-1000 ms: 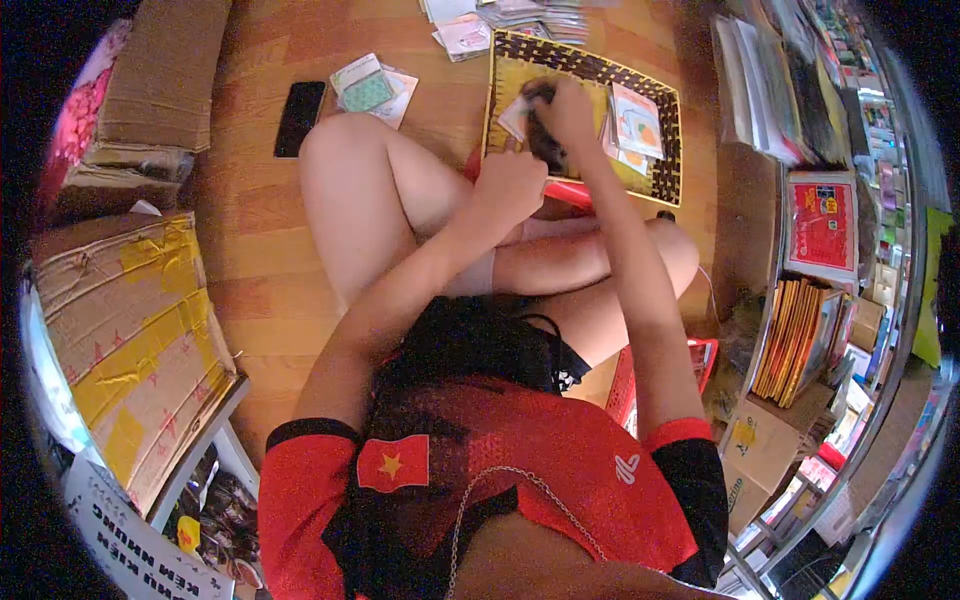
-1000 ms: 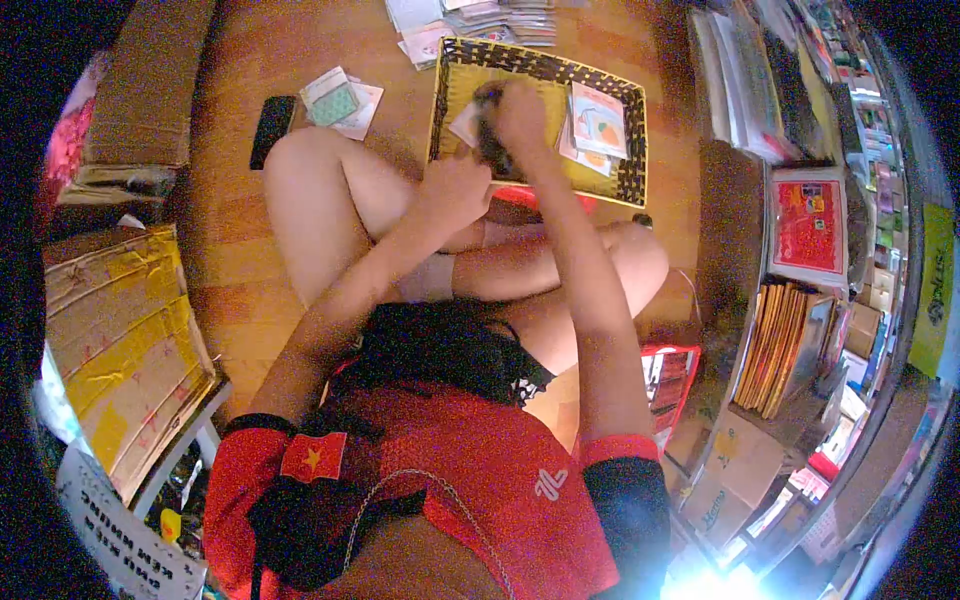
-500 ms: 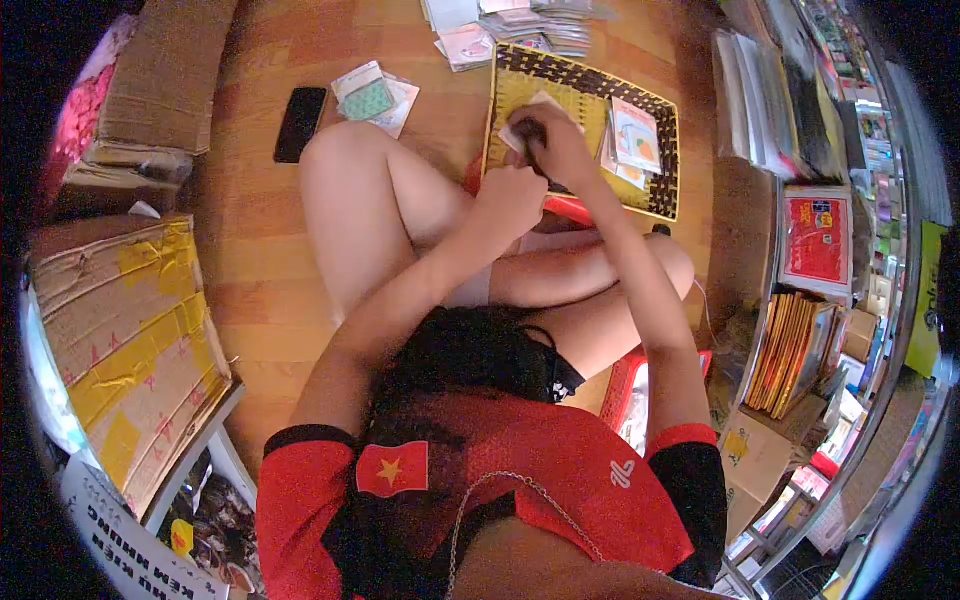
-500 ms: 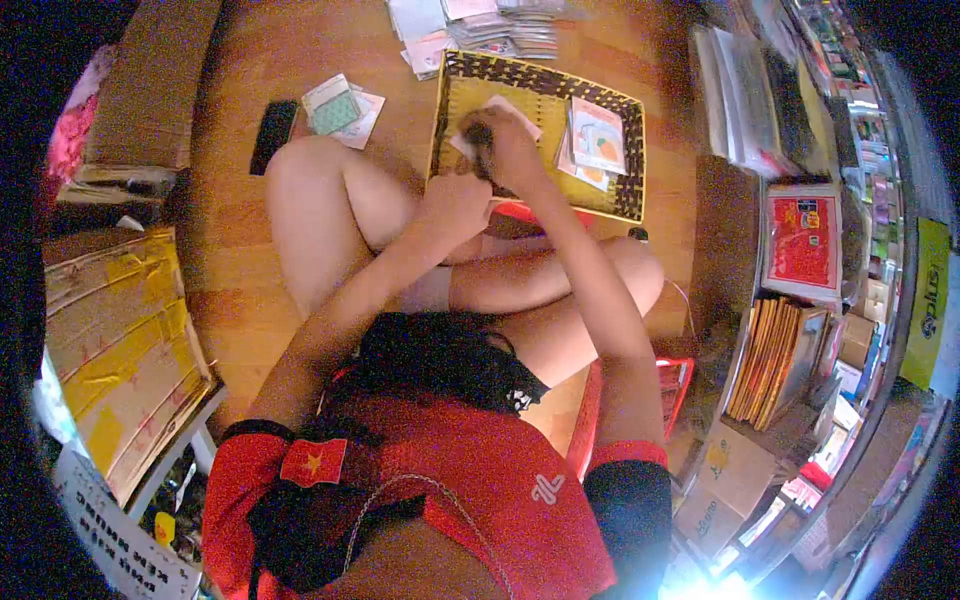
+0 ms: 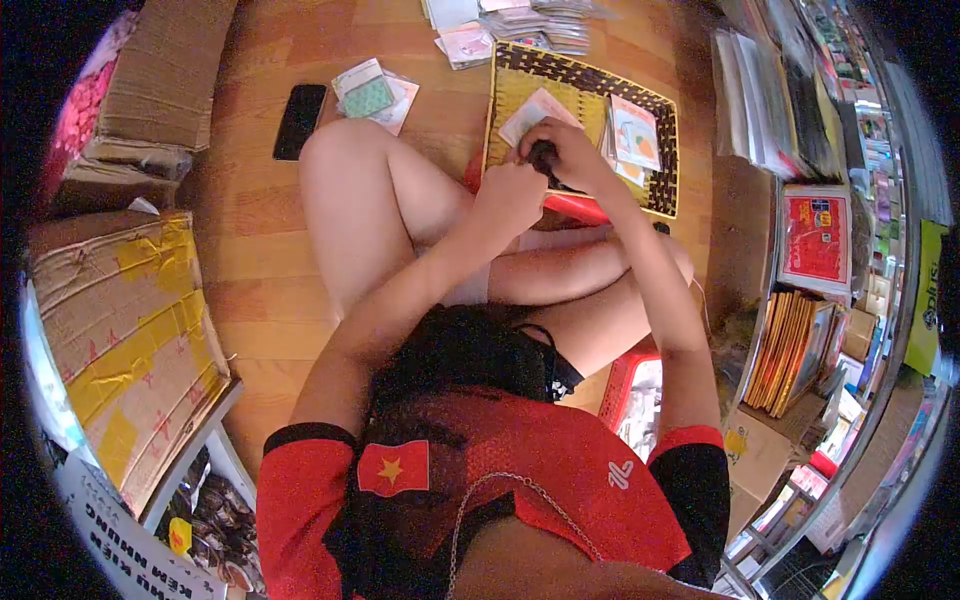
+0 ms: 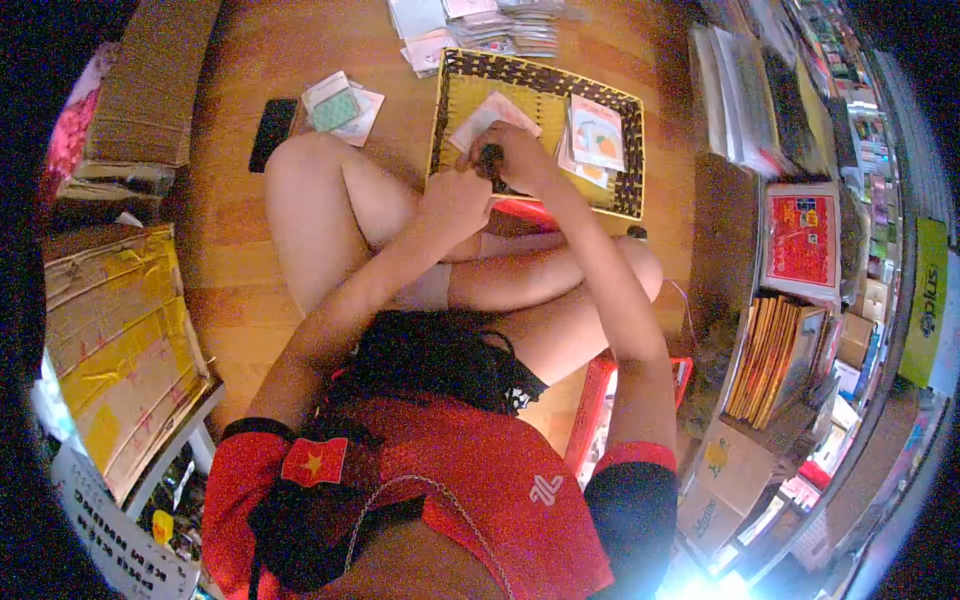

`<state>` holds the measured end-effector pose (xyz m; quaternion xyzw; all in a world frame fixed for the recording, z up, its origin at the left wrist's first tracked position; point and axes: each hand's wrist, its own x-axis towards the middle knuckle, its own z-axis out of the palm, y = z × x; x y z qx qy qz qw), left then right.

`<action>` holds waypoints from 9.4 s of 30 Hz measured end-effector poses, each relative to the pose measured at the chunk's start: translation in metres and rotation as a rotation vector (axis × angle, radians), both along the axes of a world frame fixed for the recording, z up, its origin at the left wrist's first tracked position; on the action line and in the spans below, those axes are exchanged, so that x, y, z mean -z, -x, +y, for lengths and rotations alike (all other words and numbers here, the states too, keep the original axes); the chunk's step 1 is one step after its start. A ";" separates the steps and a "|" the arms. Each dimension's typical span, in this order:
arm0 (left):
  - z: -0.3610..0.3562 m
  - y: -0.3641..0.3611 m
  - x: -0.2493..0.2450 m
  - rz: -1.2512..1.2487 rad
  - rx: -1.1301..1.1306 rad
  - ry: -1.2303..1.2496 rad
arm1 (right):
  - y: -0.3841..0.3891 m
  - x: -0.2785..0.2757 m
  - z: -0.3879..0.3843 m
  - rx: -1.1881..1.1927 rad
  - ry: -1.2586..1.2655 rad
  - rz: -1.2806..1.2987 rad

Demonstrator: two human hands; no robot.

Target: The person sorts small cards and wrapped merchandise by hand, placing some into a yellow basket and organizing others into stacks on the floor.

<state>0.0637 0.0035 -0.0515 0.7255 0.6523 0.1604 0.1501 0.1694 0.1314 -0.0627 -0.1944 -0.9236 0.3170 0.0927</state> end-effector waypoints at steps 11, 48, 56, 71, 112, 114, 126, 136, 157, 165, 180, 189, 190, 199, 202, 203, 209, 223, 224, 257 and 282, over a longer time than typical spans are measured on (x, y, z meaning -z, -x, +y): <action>0.002 -0.001 0.001 -0.005 -0.008 0.036 | 0.008 0.001 0.002 0.106 -0.164 -0.011; 0.064 -0.007 -0.005 0.242 -0.016 0.089 | -0.096 -0.056 -0.099 0.547 -0.331 0.108; 0.061 0.000 -0.012 0.266 0.066 0.037 | -0.104 -0.044 -0.086 0.551 -0.179 0.092; 0.090 0.034 -0.012 -0.377 0.024 -0.101 | -0.105 -0.037 -0.089 0.677 0.019 0.285; 0.105 0.036 -0.002 0.282 0.292 -0.108 | -0.041 -0.030 -0.055 0.696 -0.222 -0.244; 0.098 0.045 -0.013 0.187 0.493 -0.046 | -0.043 -0.028 -0.056 0.694 -0.215 -0.244; 0.128 0.025 0.003 0.211 0.219 -0.271 | -0.042 -0.022 -0.055 0.719 -0.165 -0.279; 0.071 0.016 -0.013 0.039 0.194 -0.079 | -0.045 -0.025 -0.048 0.686 -0.065 -0.237; 0.123 0.018 0.015 -0.059 0.249 -0.082 | -0.054 -0.007 -0.045 0.610 -0.063 -0.174; 0.101 0.024 0.004 0.061 0.103 -0.080 | -0.055 -0.014 -0.051 0.614 -0.085 -0.179; 0.101 0.015 -0.001 0.044 -0.038 -0.218 | -0.062 -0.037 -0.058 0.564 0.005 -0.279; 0.070 0.006 -0.009 -0.014 0.159 0.012 | -0.061 -0.032 -0.057 0.547 -0.071 -0.293; 0.077 0.008 -0.007 0.003 0.117 0.044 | -0.060 -0.030 -0.058 0.562 -0.085 -0.261; 0.062 0.012 -0.019 0.060 0.196 0.054 | -0.058 -0.033 -0.059 0.587 -0.061 -0.346; 0.058 0.013 -0.014 0.054 0.221 0.093 | -0.057 -0.033 -0.058 0.566 -0.041 -0.362; 0.062 0.014 -0.013 0.057 0.174 0.079 | -0.058 -0.031 -0.057 0.565 -0.038 -0.355; 0.086 0.015 -0.002 0.262 -0.015 -0.077 | -0.057 -0.030 -0.056 0.581 -0.050 -0.351; 0.089 0.019 -0.022 0.406 0.124 0.131 | -0.056 -0.031 -0.059 0.630 -0.054 -0.295; 0.084 0.015 -0.022 0.398 0.130 0.163 | -0.057 -0.028 -0.059 0.627 -0.057 -0.285; 0.117 0.023 0.000 0.215 0.149 -0.140 | -0.047 -0.015 -0.058 0.661 -0.166 -0.142; 0.070 0.033 -0.011 0.288 0.335 -0.102 | -0.044 -0.014 -0.057 0.765 -0.123 -0.184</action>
